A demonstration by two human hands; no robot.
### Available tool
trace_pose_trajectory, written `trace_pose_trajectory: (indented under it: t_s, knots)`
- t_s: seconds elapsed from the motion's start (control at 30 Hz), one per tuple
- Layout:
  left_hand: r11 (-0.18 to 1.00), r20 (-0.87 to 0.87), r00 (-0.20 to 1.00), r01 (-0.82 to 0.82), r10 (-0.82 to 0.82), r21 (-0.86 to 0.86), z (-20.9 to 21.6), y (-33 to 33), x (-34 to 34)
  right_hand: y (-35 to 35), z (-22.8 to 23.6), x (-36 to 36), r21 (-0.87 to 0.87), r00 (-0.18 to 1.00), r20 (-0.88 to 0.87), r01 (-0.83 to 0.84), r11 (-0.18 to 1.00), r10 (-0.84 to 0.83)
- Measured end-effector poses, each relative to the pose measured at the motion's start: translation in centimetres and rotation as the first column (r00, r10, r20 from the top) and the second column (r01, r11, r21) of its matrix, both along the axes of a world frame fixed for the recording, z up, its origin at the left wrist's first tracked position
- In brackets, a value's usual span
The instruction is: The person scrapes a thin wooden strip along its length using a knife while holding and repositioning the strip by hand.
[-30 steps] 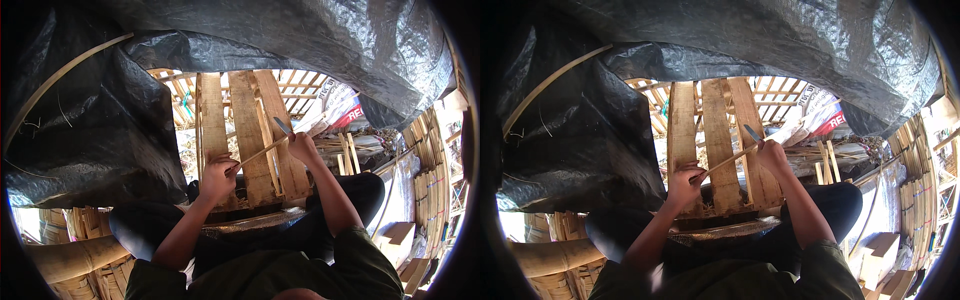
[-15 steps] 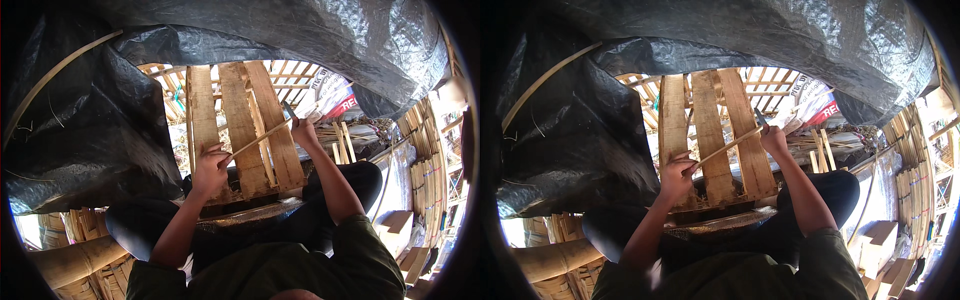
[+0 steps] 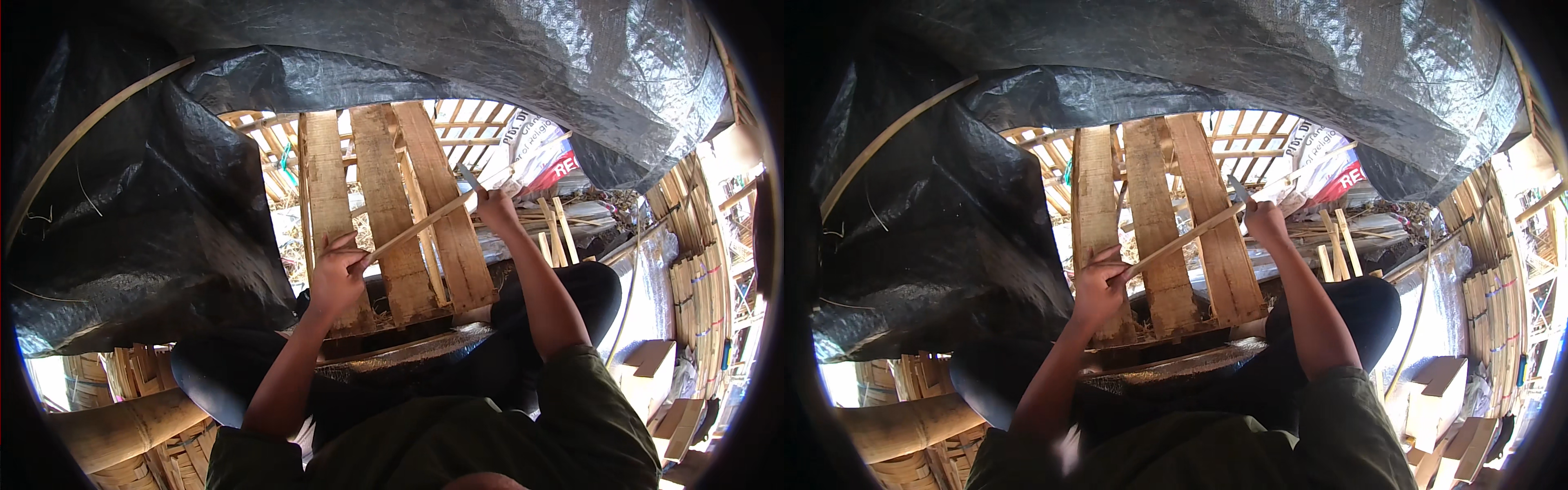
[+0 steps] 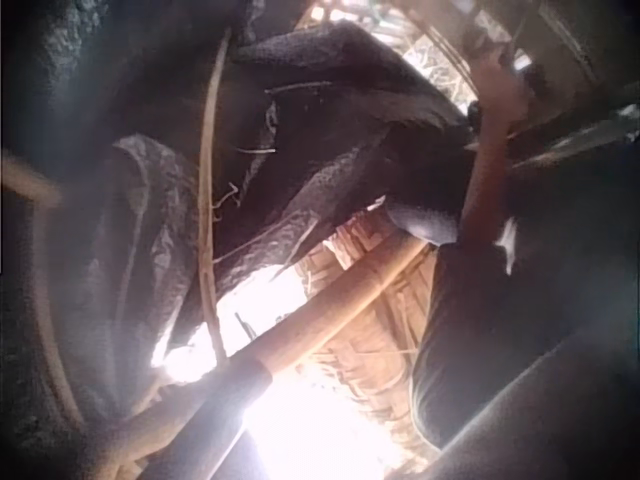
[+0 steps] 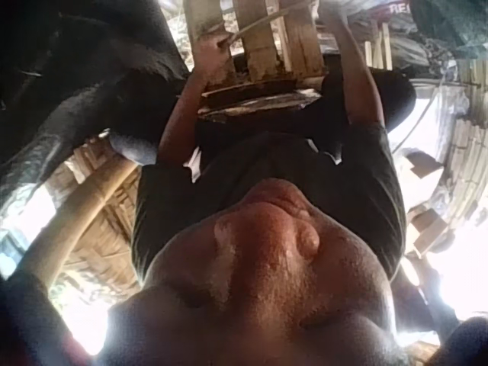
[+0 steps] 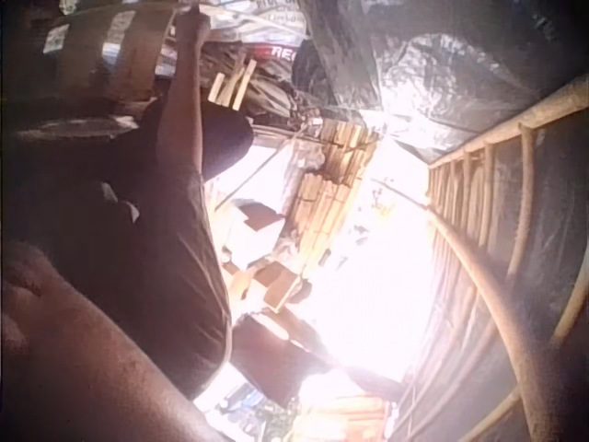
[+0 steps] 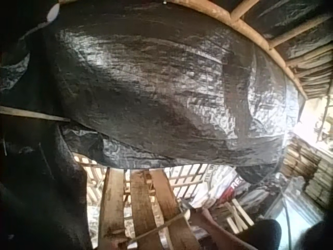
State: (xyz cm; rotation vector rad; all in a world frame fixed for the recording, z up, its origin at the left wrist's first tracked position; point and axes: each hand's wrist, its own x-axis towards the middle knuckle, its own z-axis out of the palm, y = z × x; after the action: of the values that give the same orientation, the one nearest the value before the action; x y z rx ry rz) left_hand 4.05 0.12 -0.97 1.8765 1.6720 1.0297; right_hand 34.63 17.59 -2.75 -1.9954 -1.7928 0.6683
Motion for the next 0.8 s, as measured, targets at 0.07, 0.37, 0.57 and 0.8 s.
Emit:
trace_pose_trajectory:
  t_s: [0.07,0.37,0.57,0.8]
  knots:
    - [1.0,-0.007,1.0,-0.011,0.011,0.006,-0.5,0.2,-0.1,-1.4,-1.0,-1.8,0.004,0.999,-0.028,-0.041,0.999,0.041]
    - [1.0,-0.003,1.0,-0.015,0.015,-0.02,-0.5,0.3,-0.5,-3.3,1.2,-3.6,-0.104,0.991,0.06,-0.116,0.988,0.123]
    - [0.999,-0.002,1.0,-0.031,0.03,-0.027,-0.8,0.5,-0.7,-4.3,-0.9,-4.3,0.004,0.995,0.051,-0.085,0.996,0.084]
    - [0.999,0.013,0.999,-0.038,0.038,-0.026,-0.9,0.1,-0.8,-6.5,1.8,-6.5,-0.055,0.981,0.077,-0.173,0.983,0.177]
